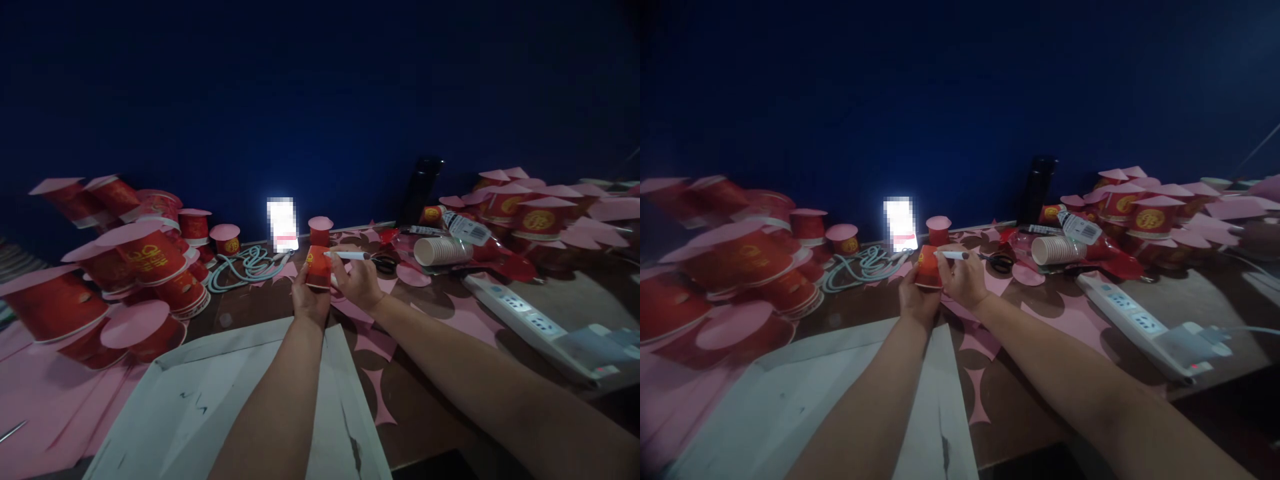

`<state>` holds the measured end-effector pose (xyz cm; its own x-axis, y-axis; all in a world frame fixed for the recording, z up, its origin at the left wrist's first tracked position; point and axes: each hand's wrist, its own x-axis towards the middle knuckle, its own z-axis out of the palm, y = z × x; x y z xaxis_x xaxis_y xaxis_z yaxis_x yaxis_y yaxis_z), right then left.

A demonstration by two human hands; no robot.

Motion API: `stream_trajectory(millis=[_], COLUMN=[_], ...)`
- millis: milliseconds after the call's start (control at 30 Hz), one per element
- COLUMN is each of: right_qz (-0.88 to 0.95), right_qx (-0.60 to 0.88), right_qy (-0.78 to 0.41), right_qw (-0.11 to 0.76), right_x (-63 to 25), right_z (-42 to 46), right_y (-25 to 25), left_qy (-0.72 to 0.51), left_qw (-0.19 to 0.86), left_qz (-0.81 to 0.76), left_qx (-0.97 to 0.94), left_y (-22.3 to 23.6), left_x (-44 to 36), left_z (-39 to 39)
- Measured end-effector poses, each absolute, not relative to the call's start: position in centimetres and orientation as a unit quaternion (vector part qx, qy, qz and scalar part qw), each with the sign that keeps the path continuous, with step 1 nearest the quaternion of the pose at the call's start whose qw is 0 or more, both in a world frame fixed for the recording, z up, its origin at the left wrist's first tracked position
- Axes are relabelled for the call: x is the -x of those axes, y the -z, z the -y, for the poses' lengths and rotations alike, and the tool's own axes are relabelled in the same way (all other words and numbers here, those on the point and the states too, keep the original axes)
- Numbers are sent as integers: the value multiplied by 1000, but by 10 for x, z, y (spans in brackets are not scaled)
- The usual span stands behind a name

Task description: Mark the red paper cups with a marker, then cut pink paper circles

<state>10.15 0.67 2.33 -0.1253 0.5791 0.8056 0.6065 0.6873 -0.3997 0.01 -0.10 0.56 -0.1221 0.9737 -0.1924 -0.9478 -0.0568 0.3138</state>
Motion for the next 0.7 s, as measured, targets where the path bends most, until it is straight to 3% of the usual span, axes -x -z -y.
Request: stream_trajectory(millis=[700], right_qz=[748], right_qx=[400], right_qy=[28], right_qw=[529], right_x=[-101], right_z=[-8], right_y=[-21], left_qy=[-722], left_qw=[670], left_qz=[-170], left_qx=[-36], left_y=[-5], left_x=[2], left_z=[2])
